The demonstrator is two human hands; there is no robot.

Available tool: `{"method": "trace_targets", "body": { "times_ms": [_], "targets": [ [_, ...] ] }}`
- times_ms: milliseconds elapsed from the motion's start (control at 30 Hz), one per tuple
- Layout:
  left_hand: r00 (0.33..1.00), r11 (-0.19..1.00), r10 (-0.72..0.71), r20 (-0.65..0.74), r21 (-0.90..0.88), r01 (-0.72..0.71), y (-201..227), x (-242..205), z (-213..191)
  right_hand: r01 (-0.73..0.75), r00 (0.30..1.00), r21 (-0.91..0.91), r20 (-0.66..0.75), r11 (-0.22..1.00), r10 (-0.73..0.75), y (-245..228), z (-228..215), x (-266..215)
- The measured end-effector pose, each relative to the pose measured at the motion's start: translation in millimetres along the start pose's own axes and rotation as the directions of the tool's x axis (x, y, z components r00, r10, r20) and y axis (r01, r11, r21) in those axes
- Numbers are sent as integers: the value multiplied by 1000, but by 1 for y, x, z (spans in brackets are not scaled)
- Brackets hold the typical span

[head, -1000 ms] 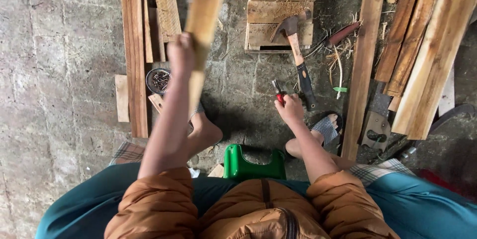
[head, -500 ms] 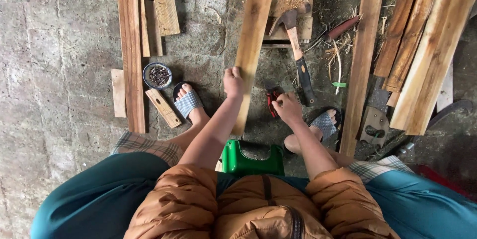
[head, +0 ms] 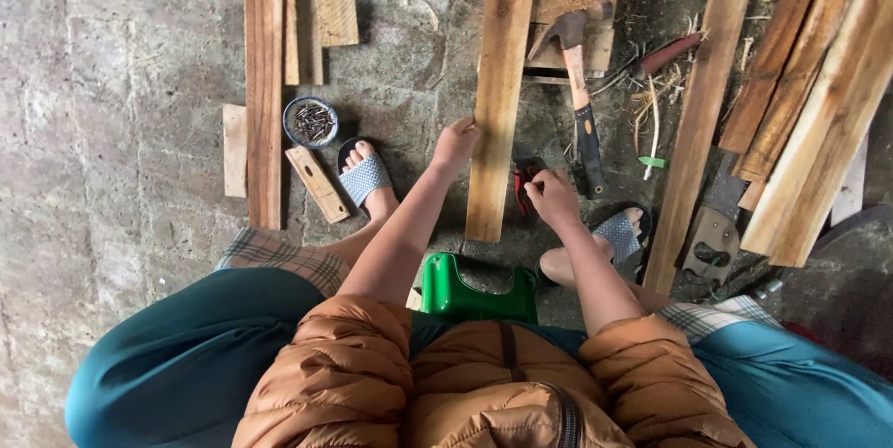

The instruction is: Joining wooden planks together using a hammer, nails, and pliers in a workshop setting.

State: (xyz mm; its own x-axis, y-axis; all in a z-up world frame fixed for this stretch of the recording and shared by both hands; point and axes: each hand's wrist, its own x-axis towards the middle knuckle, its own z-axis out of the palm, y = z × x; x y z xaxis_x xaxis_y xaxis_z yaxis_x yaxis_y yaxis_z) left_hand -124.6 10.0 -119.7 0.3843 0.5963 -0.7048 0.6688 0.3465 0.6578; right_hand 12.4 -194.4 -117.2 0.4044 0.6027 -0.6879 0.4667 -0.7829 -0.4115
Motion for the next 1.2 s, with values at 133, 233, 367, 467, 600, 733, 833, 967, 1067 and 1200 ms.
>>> {"method": "trace_targets", "body": {
  "times_ms": [133, 233, 367, 467, 600, 733, 833, 967, 1067, 1200],
  "targets": [
    [1000, 1000, -11, 16, -26, 11, 23, -10, -22, -48, 999, -2, 6, 999, 48, -2, 0, 1],
    [995, 995, -39, -91, -96, 30, 8, 16, -63, -76, 997, -22, 9, 997, 76, 7, 4, 8],
    [796, 866, 309, -521, 499, -10, -41, 77, -149, -64, 997, -22, -46, 998, 63, 4, -3, 0],
    [599, 807, 381, -704, 569, 155, -63, 53, -214, -22, 994, -34, -111, 999, 18, 10, -1, 6],
    [622, 864, 225, -750, 448, 229, -107, 24, -234, -2, 987, -60, -159, 998, -7, 23, 6, 17],
    [766, 839, 152, -624, 492, 234, -78, -2, -216, -13, 984, -92, -179, 996, -4, 28, 12, 21],
    [827, 761, 71, -558, 566, 317, -73, 4, -209, -46, 985, -84, -171, 995, 31, 20, 7, 16],
    [810, 753, 100, -578, 576, 318, -76, 10, -213, -90, 985, -117, -155, 989, 71, 10, 3, 14],
    [760, 740, 195, -620, 602, 300, -78, 14, -211, -137, 983, -150, -144, 979, 116, 1, 1, 12],
    [680, 721, 243, -692, 598, 350, -76, 28, -203, -143, 954, -117, -280, 983, 105, -10, -13, 12]
  ]
}}
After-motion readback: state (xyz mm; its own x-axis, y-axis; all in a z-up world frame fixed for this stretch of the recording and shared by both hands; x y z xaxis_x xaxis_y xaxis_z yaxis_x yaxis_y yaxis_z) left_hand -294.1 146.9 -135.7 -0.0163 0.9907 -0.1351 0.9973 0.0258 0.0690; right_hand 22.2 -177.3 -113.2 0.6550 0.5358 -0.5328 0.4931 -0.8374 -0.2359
